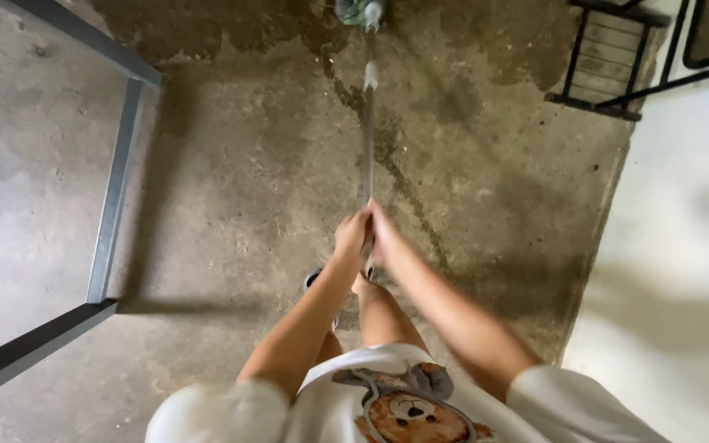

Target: The person is mopping a concrete floor with a mop and a red bucket of water.

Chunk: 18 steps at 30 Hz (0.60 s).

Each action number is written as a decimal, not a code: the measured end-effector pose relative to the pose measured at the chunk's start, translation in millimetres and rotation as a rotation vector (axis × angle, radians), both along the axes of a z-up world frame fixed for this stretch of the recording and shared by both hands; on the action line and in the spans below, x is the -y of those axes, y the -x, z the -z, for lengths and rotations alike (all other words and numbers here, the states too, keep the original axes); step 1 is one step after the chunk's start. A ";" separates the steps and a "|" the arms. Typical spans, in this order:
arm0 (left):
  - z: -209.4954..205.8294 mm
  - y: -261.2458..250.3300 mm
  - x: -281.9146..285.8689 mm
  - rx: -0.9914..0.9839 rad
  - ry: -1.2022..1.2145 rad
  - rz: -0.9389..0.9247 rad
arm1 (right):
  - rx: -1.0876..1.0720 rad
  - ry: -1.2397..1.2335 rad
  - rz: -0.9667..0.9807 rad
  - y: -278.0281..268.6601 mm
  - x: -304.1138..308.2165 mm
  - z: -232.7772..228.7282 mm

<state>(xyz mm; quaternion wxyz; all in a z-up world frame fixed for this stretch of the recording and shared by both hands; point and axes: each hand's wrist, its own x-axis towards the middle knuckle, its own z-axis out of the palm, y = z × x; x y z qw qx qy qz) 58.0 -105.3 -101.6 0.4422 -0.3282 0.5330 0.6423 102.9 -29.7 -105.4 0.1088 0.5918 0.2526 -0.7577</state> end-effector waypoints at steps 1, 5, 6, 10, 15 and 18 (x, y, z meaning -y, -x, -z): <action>9.9 15.1 -21.1 0.000 0.000 -0.005 | 0.000 0.000 -0.005 25.8 -18.2 -22.9; 8.9 63.1 -73.8 -0.008 -0.027 0.001 | 0.180 0.028 -0.039 94.3 -64.7 -74.1; -4.0 68.5 -78.4 -0.029 -0.019 -0.004 | 0.170 0.038 -0.036 99.4 -69.7 -78.8; -20.4 25.8 3.9 0.002 -0.004 -0.022 | 0.113 -0.036 -0.127 54.2 -4.4 -21.7; -123.8 -25.5 81.9 0.117 0.011 -0.016 | 0.246 0.154 -0.174 3.0 72.8 -109.4; -61.5 -42.7 90.1 0.041 0.056 -0.027 | 0.077 0.105 -0.163 -29.9 82.8 -20.7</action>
